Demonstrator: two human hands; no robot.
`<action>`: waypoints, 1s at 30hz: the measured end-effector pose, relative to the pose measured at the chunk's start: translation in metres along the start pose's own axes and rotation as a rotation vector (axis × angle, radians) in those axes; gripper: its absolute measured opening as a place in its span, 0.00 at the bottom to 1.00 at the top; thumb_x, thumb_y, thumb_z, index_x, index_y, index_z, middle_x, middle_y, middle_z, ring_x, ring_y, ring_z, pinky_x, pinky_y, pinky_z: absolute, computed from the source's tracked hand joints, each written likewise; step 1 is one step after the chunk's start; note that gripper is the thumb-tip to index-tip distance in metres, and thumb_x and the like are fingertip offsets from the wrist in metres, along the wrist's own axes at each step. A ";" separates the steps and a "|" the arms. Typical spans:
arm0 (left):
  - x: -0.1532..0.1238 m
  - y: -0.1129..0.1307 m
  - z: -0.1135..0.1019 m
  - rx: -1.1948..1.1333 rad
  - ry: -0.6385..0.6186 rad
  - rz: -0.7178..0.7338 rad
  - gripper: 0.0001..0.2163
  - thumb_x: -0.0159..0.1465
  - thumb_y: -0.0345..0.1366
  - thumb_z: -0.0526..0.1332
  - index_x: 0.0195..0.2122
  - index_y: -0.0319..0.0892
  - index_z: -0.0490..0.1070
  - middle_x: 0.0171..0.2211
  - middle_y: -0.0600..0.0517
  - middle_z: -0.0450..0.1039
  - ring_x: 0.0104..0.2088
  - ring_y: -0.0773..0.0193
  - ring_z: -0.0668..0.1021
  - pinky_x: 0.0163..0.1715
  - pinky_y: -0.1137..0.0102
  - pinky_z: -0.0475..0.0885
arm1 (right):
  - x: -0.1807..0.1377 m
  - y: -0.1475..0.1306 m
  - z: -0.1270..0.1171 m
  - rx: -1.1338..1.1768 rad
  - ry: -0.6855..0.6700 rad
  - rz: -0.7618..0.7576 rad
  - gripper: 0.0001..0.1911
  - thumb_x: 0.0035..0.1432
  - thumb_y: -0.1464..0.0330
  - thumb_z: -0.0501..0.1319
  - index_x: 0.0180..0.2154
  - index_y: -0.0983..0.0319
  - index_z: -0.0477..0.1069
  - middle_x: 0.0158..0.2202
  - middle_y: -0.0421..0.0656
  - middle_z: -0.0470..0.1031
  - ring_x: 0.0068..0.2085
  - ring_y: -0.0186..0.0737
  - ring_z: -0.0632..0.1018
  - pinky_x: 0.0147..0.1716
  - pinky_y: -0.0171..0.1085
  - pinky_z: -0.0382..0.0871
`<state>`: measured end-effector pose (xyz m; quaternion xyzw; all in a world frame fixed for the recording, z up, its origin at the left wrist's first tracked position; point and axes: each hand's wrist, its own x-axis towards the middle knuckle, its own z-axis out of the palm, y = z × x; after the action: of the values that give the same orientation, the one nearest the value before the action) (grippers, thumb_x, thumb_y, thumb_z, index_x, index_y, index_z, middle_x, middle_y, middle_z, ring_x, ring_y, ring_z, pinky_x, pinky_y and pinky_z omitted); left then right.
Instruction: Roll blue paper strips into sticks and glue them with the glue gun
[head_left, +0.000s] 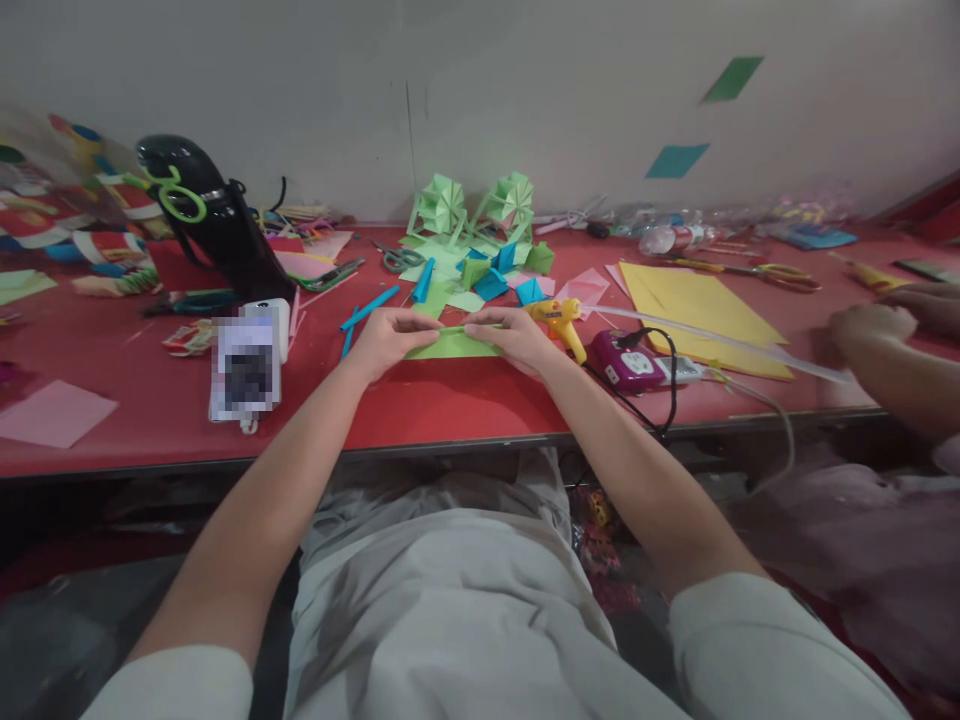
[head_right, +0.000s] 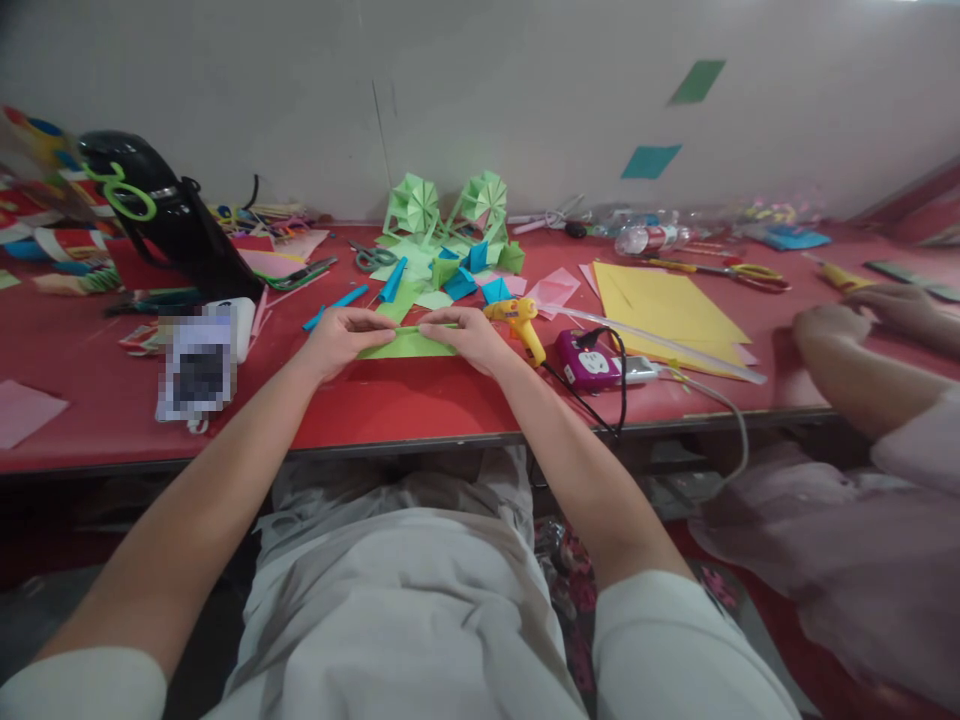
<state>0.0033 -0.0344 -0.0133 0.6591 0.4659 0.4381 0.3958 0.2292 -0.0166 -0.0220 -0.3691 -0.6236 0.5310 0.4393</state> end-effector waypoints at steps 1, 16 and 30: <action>0.000 0.000 0.000 0.002 0.004 0.010 0.16 0.54 0.44 0.73 0.38 0.39 0.82 0.34 0.46 0.82 0.38 0.54 0.82 0.41 0.59 0.78 | 0.001 0.001 0.000 0.008 0.001 0.006 0.19 0.45 0.54 0.75 0.35 0.60 0.81 0.34 0.43 0.81 0.36 0.38 0.79 0.37 0.38 0.73; 0.006 -0.010 -0.011 -0.106 0.018 -0.054 0.19 0.51 0.44 0.75 0.39 0.37 0.82 0.37 0.43 0.83 0.42 0.51 0.83 0.47 0.55 0.78 | 0.001 0.001 -0.002 -0.033 0.035 -0.027 0.20 0.45 0.54 0.74 0.36 0.60 0.83 0.35 0.44 0.81 0.38 0.41 0.79 0.38 0.39 0.75; 0.005 -0.008 -0.012 -0.027 0.023 -0.041 0.22 0.52 0.54 0.72 0.36 0.40 0.83 0.37 0.44 0.84 0.40 0.51 0.83 0.42 0.60 0.78 | -0.001 -0.001 -0.001 -0.154 0.070 -0.032 0.22 0.50 0.47 0.70 0.32 0.60 0.83 0.29 0.43 0.81 0.35 0.43 0.80 0.33 0.37 0.73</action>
<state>-0.0088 -0.0260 -0.0159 0.6388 0.4781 0.4437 0.4081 0.2310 -0.0172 -0.0215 -0.4101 -0.6527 0.4611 0.4396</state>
